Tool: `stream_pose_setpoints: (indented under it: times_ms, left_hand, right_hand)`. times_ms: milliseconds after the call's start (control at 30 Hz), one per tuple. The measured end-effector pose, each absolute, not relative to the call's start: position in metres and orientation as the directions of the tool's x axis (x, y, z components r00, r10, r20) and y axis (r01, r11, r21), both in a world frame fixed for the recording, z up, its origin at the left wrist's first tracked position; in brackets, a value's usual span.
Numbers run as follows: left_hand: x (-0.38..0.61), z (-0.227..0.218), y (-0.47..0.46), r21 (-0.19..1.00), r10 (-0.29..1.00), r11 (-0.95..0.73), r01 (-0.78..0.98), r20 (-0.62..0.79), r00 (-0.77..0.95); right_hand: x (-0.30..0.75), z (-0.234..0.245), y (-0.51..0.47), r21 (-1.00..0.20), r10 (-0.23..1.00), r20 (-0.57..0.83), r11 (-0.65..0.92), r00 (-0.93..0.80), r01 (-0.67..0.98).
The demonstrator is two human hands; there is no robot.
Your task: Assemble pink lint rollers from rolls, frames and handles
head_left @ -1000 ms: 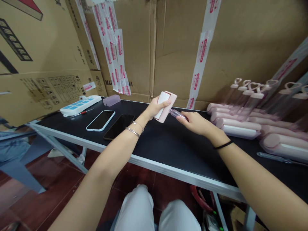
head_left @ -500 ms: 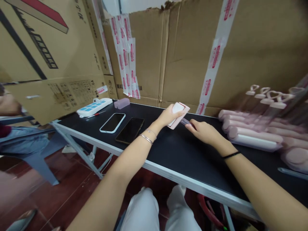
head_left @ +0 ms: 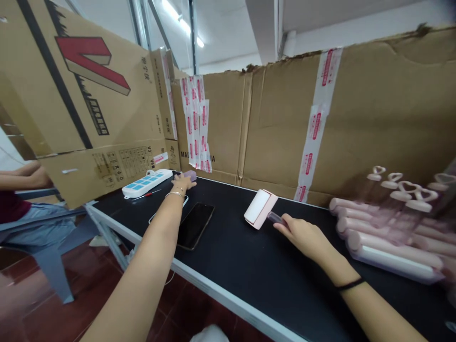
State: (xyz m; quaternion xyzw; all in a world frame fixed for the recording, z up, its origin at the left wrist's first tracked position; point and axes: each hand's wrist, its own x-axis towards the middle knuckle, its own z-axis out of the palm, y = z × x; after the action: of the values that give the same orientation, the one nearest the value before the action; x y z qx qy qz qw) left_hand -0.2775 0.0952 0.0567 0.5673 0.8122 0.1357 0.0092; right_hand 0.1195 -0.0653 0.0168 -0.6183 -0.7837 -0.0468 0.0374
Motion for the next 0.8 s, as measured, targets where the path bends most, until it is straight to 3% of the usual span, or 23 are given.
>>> stream_pose_setpoints:
  times_ms: [67,200,333,433,500,567,633,800]
  left_hand:
    - [-0.280,0.045,0.094,0.314,0.917,0.303,0.900,0.160,-0.365]
    - [-0.259,0.042,0.081,0.591,0.886,0.192,0.784,0.239,-0.397]
    - [-0.219,0.057,0.064,0.729,0.886,0.074,0.680,0.265,-0.380]
    - [-0.169,0.061,0.045,0.829,0.939,-0.115,0.548,0.270,-0.211]
    - [-0.132,0.055,0.031,0.950,0.964,-0.266,0.163,0.261,0.052]
    - [-0.100,0.043,0.018,0.950,0.929,-0.308,-0.059,0.313,0.195]
    - [-0.079,0.030,0.009,0.942,0.908,-0.290,-0.166,0.326,0.262]
    - [-0.073,0.006,0.006,0.960,0.939,-0.212,-0.181,0.252,0.235]
  right_hand:
    - [0.120,0.016,-0.065,0.034,0.963,0.127,0.236,-0.238,0.971]
    - [0.123,0.013,-0.065,0.045,0.963,0.146,0.222,-0.227,0.974]
    - [0.121,0.013,-0.068,-0.012,0.954,0.172,0.250,-0.245,0.968]
    - [0.118,0.018,-0.074,-0.085,0.941,0.244,0.262,-0.235,0.961]
    - [0.119,0.022,-0.076,-0.110,0.935,0.290,0.246,-0.206,0.963]
    - [0.125,0.025,-0.077,-0.104,0.932,0.315,0.222,-0.180,0.969]
    - [0.133,0.025,-0.074,-0.096,0.932,0.319,0.212,-0.172,0.973]
    - [0.148,0.015,-0.061,-0.106,0.932,0.286,0.264,-0.225,0.959]
